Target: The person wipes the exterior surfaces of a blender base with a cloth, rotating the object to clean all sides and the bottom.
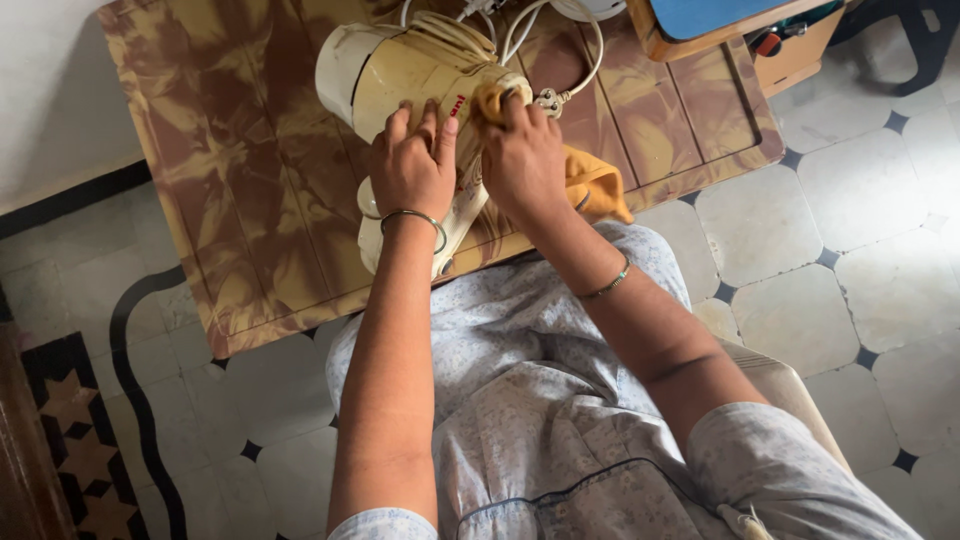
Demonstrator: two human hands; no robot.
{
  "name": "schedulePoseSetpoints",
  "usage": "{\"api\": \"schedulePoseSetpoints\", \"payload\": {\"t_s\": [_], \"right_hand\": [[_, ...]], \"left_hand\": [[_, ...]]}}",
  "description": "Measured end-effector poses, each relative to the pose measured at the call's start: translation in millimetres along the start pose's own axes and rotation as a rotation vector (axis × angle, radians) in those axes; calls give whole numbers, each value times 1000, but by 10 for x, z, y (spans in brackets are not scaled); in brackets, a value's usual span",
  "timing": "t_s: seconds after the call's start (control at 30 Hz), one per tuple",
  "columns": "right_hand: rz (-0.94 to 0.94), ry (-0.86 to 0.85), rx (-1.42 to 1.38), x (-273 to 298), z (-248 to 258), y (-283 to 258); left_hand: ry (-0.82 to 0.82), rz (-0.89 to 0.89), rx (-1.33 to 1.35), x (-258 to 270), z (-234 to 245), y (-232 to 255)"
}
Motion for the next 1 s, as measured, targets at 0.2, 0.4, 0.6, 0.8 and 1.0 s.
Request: {"api": "schedulePoseSetpoints", "payload": {"t_s": [0.2,0.4,0.6,0.8,1.0], "right_hand": [[200,-144,-53,368,-157,-337],[-48,97,-325,231,-194,253],[-164,89,-738,469,-630,156],[124,-66,-509,911,-445,-614],[-64,59,-373,571,-446,-133]], "left_hand": [[-15,1,-6,-29,-29,-13],[-21,-5,-17,7,6,33],[-31,12,-18,-27,-1,7],[6,-28,-31,-30,-1,-7],[-4,-17,-23,-36,-34,-36]]}}
Point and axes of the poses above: each hand's wrist, its own x-axis away from the middle knuckle, its own z-axis out of the back of the hand, y = z × x, the point moved 8 cm from there along -x, towards the middle knuckle, and after that the axes turned 14 degrees about -y, right-handed, at the moved point
